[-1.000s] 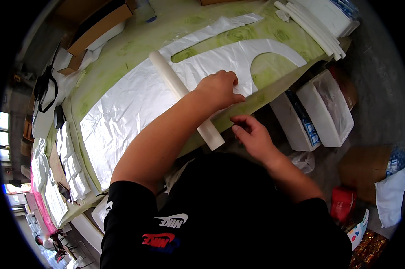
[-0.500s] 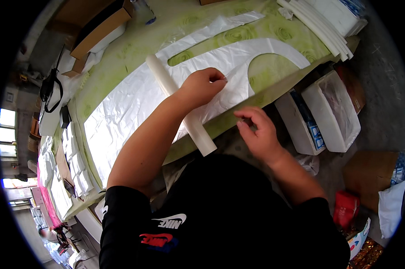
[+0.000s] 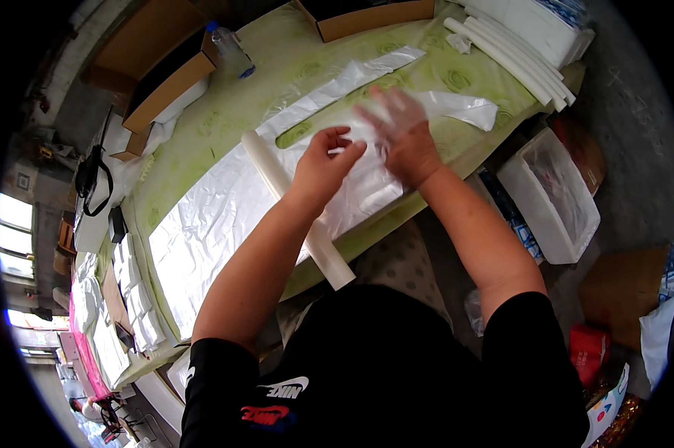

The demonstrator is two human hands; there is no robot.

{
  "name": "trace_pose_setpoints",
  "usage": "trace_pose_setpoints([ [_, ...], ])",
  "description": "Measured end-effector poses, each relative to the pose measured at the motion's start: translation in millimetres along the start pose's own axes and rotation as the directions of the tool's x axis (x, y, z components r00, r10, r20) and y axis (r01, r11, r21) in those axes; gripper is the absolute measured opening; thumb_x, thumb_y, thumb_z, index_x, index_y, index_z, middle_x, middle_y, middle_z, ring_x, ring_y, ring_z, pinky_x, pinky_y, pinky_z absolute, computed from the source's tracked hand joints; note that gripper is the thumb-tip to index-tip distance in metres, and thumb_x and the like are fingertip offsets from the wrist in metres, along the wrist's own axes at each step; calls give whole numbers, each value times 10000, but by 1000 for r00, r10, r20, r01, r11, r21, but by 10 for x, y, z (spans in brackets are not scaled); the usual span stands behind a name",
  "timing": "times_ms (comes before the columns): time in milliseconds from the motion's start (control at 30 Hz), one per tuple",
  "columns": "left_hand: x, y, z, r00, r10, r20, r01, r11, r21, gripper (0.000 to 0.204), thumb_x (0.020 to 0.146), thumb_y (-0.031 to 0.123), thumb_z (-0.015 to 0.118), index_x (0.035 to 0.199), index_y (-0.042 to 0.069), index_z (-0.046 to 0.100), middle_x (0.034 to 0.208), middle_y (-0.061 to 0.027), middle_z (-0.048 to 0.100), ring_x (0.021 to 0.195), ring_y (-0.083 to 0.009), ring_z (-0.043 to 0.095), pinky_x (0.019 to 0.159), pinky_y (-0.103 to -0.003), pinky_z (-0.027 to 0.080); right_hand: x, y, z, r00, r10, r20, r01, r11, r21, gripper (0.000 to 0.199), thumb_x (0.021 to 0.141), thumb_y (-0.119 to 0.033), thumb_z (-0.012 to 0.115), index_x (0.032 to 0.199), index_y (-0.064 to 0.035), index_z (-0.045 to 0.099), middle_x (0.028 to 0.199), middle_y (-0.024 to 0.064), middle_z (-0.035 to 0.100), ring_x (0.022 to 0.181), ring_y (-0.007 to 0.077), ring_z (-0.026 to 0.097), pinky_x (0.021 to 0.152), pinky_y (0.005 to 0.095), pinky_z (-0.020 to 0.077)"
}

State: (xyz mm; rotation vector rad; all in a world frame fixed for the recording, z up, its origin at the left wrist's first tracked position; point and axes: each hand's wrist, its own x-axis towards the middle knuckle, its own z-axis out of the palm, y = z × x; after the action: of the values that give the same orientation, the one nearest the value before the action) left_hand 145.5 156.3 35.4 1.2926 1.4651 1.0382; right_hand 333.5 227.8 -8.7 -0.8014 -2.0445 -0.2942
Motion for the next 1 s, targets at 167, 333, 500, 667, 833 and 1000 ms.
trace_pose_setpoints([
  [167, 286, 163, 91, 979, -162, 120, 197, 894, -402, 352, 942, 286, 735, 1199, 82, 608, 1063, -26, 666, 983, -167, 630, 861, -370, 526, -137, -54, -15, 846, 184, 500, -301, 940, 163, 700, 801, -29, 632, 1424, -346, 589, 1389, 98, 616, 1257, 341, 570, 1127, 444, 411],
  [333, 174, 282, -233, 992, -33, -120, -41, 822, -568, 194, 961, 155, 704, 1126, 102, 617, 1027, -16, 661, 905, -137, 629, 811, -335, 549, -67, 98, 122, 980, 200, -20, -198, 977, 83, 633, 817, -21, 598, 1444, -72, 524, 1302, 197, 631, 1237, 409, 549, 1111, 491, 404],
  [500, -551, 161, -1630, 974, 34, -226, -158, 813, -561, 422, 981, 100, 660, 1383, 102, 532, 1102, -49, 676, 945, -157, 660, 842, -345, 565, -151, 262, 185, 906, 421, -31, -410, 895, 176, 471, 833, -63, 627, 1304, -44, 622, 1272, 196, 654, 1192, 397, 584, 1061, 470, 446],
  [667, -1283, -424, -2532, 828, -264, -496, 130, 949, -289, 504, 947, 111, 693, 1421, 90, 522, 1126, -37, 680, 973, -143, 649, 854, -342, 551, -142, 246, 238, 914, 405, 40, -406, 903, 139, 380, 841, -88, 641, 1219, -54, 673, 1203, 155, 696, 1158, 362, 613, 1043, 449, 460],
  [833, -1409, -1067, -2732, 703, 15, -711, 289, 908, 304, 564, 882, 203, 778, 1391, 73, 570, 1245, -65, 634, 990, -172, 600, 875, -348, 516, -147, 278, 249, 899, 430, 76, -437, 891, 122, 344, 849, -104, 650, 1188, -68, 694, 1199, 140, 702, 1157, 345, 617, 1043, 440, 460],
  [1000, -1178, -892, -1935, 707, 659, -257, -243, 568, 787, 416, 875, 60, 721, 1278, 91, 623, 1311, -132, 611, 1223, -319, 571, 1053, -393, 448, -141, 323, 232, 900, 424, 100, -434, 893, 122, 305, 844, -103, 655, 1143, -57, 699, 1192, 142, 702, 1155, 344, 616, 1043, 437, 457],
])
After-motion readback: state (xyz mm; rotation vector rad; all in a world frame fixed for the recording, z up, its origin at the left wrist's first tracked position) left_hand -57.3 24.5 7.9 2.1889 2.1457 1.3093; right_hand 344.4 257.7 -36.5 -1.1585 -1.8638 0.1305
